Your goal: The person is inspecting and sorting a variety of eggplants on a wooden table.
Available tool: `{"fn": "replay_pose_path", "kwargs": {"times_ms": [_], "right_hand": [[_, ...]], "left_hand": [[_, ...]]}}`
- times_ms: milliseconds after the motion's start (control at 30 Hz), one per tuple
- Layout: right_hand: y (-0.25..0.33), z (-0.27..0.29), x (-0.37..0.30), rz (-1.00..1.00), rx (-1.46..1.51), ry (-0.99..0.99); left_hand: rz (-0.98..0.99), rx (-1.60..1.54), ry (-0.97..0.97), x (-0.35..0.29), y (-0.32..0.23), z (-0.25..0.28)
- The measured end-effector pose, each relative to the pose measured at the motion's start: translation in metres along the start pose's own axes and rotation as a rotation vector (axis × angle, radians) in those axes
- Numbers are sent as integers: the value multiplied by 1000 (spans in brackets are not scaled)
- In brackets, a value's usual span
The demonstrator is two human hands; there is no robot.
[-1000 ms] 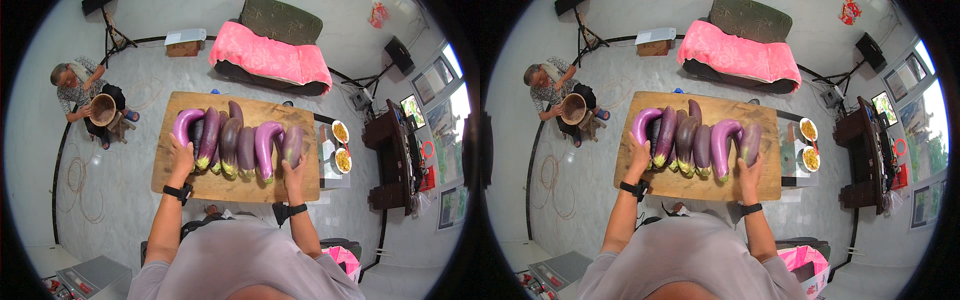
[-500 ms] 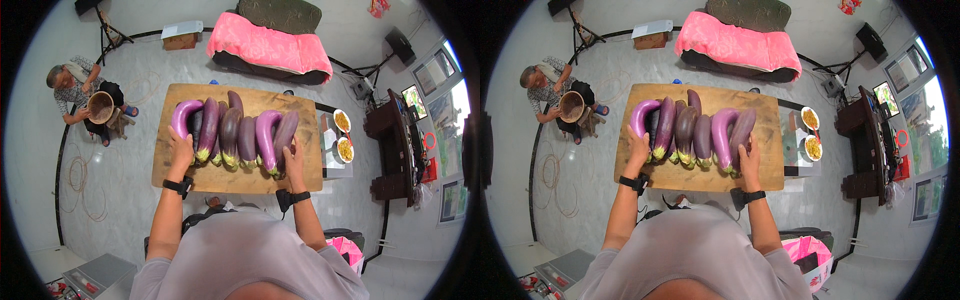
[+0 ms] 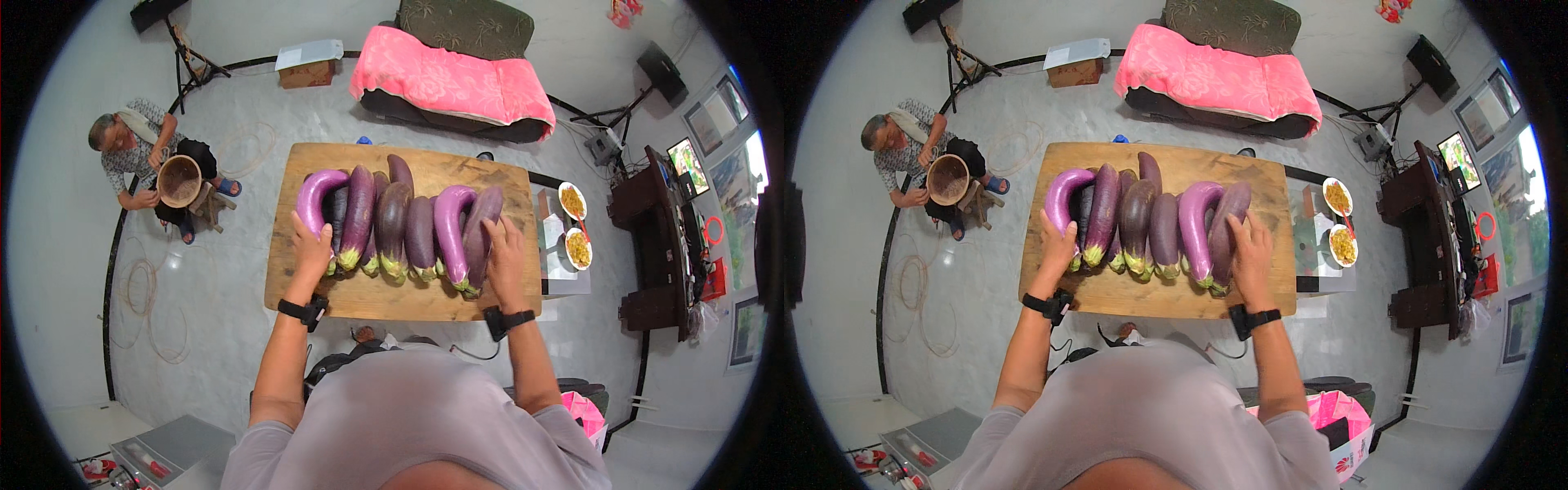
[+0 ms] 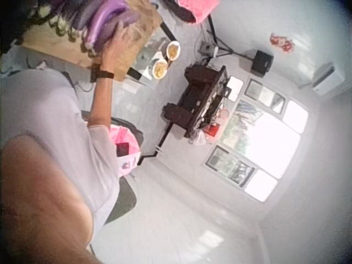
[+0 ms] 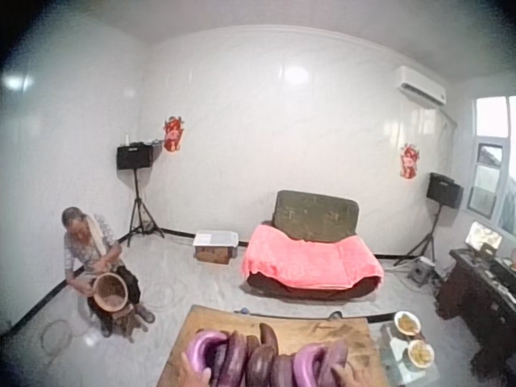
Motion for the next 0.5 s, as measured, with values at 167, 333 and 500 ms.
{"fn": "replay_pose_path", "kwargs": {"times_ms": [167, 333, 500], "right_hand": [[-4, 17, 36, 442, -371, 203], [-9, 0, 55, 660, -488, 341], [-19, 2, 57, 715, -409, 417]], "left_hand": [[-10, -21, 116, 26, -21, 11], [-164, -121, 50, 35, 0, 5], [-32, -51, 112, 30, -2, 2]]}}
Point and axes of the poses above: each hand's wrist, its own x-axis towards the middle knuckle, its own z-axis out of the back of the hand, y = z × x, the point moved 2 cm from there along x, towards the middle knuckle, and after that the axes turned 1 degree about z, right-handed, at the moved point
